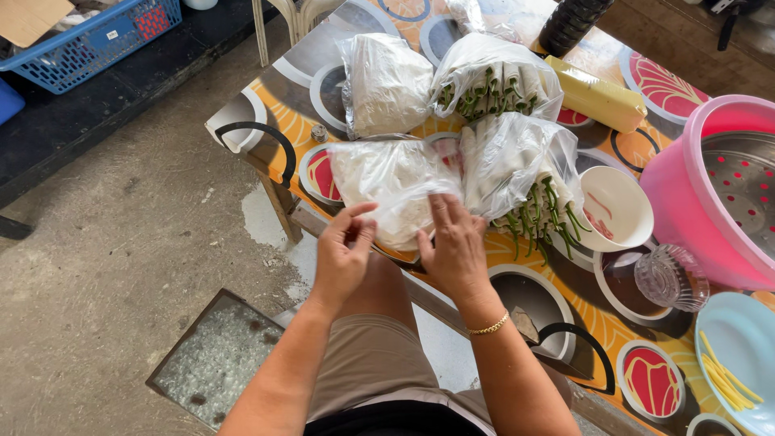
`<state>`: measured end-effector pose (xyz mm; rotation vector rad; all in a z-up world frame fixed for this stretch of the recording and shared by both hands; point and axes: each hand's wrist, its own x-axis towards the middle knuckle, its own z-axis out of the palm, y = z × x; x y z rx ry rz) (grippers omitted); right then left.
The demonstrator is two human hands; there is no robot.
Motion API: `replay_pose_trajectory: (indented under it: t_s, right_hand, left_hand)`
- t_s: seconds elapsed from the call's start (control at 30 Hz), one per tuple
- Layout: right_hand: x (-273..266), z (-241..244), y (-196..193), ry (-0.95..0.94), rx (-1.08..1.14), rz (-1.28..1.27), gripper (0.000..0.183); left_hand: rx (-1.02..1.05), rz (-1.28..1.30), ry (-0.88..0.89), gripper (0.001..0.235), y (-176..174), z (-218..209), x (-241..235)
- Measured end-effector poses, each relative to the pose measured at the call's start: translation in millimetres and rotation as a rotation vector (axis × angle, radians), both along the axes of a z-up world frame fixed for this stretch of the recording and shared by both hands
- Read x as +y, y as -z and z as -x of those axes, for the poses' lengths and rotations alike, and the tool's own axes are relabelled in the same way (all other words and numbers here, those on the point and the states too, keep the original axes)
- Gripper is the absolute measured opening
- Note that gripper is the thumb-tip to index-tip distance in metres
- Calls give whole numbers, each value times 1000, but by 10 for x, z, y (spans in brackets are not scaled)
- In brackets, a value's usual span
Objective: The person places a green pepper, a slice of meat, and ginger strips onto a wrap by hand and rolls it tightly into a cylinder.
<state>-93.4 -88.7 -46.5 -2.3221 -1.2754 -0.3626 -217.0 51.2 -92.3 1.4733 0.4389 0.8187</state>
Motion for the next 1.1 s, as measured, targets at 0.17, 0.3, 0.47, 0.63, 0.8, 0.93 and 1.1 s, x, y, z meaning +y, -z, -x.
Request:
replay_pose_trajectory:
  t_s: [0.17, 0.3, 0.47, 0.63, 0.8, 0.93, 1.1]
  right_hand:
    - [-91, -67, -52, -135, 112, 35, 48]
    - [41, 36, -16, -283, 224, 24, 42]
    - [259, 71, -17, -353, 71, 116, 42]
    - [320, 94, -9, -289, 102, -32, 30]
    - [343, 49, 61, -268, 146, -129, 35]
    - [295, 26, 148, -301, 121, -146, 24]
    - [284, 11, 205, -243, 138, -176, 15]
  left_hand:
    - [-25, -307, -54, 31, -81, 50, -82]
    - [52, -107, -107, 27, -26, 98, -70]
    - [61, -171, -223, 22, 224, 140, -63]
    - [-201, 784, 53, 15, 477, -1, 15]
    - [-284, 498, 100, 33, 657, -11, 94]
    - [-164, 310, -9, 23, 693, -38, 99]
    - [-15, -43, -137, 23, 508, 8, 80]
